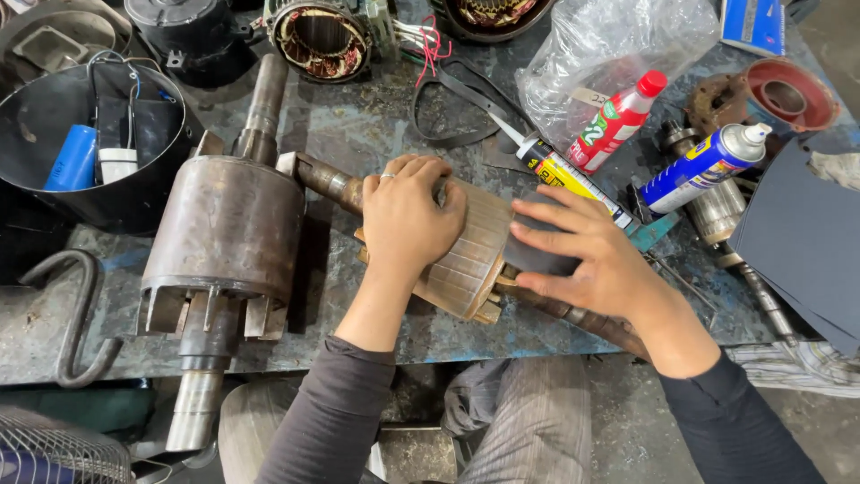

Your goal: The person sands the cylindrical surface of a motor rotor using a piece of sandpaper. They rotate the rotor with one hand while applying pressure with the sandpaper in the other, working around the circumference of the part.

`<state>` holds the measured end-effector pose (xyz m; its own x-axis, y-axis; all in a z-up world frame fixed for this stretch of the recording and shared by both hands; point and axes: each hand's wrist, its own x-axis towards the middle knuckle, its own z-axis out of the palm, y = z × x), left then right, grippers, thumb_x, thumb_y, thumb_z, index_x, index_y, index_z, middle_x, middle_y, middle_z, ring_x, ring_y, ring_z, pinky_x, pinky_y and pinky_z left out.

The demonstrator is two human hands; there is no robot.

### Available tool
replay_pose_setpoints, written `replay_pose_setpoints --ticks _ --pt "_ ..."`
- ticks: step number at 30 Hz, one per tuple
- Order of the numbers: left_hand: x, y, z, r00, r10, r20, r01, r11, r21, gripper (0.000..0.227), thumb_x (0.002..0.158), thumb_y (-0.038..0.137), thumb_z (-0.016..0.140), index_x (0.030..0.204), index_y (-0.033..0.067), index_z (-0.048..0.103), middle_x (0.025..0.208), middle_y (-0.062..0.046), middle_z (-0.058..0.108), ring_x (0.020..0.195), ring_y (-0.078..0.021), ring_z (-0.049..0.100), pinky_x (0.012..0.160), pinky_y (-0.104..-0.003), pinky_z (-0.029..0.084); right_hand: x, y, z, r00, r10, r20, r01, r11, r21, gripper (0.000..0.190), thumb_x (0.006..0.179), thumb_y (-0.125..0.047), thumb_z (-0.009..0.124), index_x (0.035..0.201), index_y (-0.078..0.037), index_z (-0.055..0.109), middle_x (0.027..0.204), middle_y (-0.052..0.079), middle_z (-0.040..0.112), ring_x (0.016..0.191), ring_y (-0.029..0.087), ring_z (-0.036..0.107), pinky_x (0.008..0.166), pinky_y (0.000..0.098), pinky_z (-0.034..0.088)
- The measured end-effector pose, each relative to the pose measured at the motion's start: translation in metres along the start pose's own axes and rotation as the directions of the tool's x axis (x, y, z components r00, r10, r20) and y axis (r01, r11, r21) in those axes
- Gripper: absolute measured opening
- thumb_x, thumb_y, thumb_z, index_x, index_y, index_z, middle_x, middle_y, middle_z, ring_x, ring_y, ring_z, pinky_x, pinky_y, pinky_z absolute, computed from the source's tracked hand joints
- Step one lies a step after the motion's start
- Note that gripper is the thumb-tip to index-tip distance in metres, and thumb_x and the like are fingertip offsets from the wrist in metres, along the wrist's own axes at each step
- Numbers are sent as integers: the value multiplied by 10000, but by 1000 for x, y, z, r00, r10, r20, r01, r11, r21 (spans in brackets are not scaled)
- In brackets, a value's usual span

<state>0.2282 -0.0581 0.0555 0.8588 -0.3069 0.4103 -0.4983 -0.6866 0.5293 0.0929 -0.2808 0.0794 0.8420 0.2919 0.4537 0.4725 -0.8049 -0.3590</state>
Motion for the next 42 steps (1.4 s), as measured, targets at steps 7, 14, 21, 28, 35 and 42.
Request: replay_pose_setpoints --ticks 7,14,21,28,35,42 --pt "-3 6 -4 1000 2 3 -2 1000 6 310 897 372 584 1085 215 774 1164 12 775 1297 -251 636 1026 -458 415 -12 -32 11 992 -119 -35 114 987 -116 517 818 -619 810 1259 -350 799 1497 34 674 1453 389 548 1102 484 394" --pt "10 6 5 999 5 32 -7 999 50 320 892 390 580 1088 237 782 1162 27 773 1292 -227 632 1030 -440 402 3 -22 9 992 -95 -82 83 986 -142 458 857 -534 811 1250 -299 809 1433 61 720 1408 418 600 1085 484 438" --pt "16 10 2 993 -25 116 18 998 58 334 885 379 559 1073 215 781 1146 2 772 1267 -246 633 1028 -445 406 -6 -30 21 973 -202 -109 161 940 -302 471 870 -590 739 1274 -353 783 1450 53 703 1388 431 594 1048 513 435" --pt "21 15 -4 988 -37 151 26 997 74 337 863 349 563 1057 201 794 1102 -27 774 1212 -271 654 1006 -459 412 -12 -46 21 967 -182 -176 122 945 -303 470 872 -547 755 1263 -288 786 1469 113 691 1388 442 597 1063 515 422" --pt "24 18 5 987 -33 156 21 997 80 342 868 369 533 1024 197 784 1092 -48 774 1196 -292 668 1006 -463 399 -10 -22 14 977 -169 -128 135 962 -238 417 877 -550 751 1214 -311 814 1417 74 734 1362 396 637 1045 467 450" --pt "35 18 8 989 -67 132 54 993 103 305 850 340 565 969 205 812 1002 -37 782 1117 -288 695 945 -449 401 -7 -42 14 975 -199 -99 157 932 -327 415 842 -483 782 1184 -250 817 1427 117 714 1335 435 628 1028 518 445"
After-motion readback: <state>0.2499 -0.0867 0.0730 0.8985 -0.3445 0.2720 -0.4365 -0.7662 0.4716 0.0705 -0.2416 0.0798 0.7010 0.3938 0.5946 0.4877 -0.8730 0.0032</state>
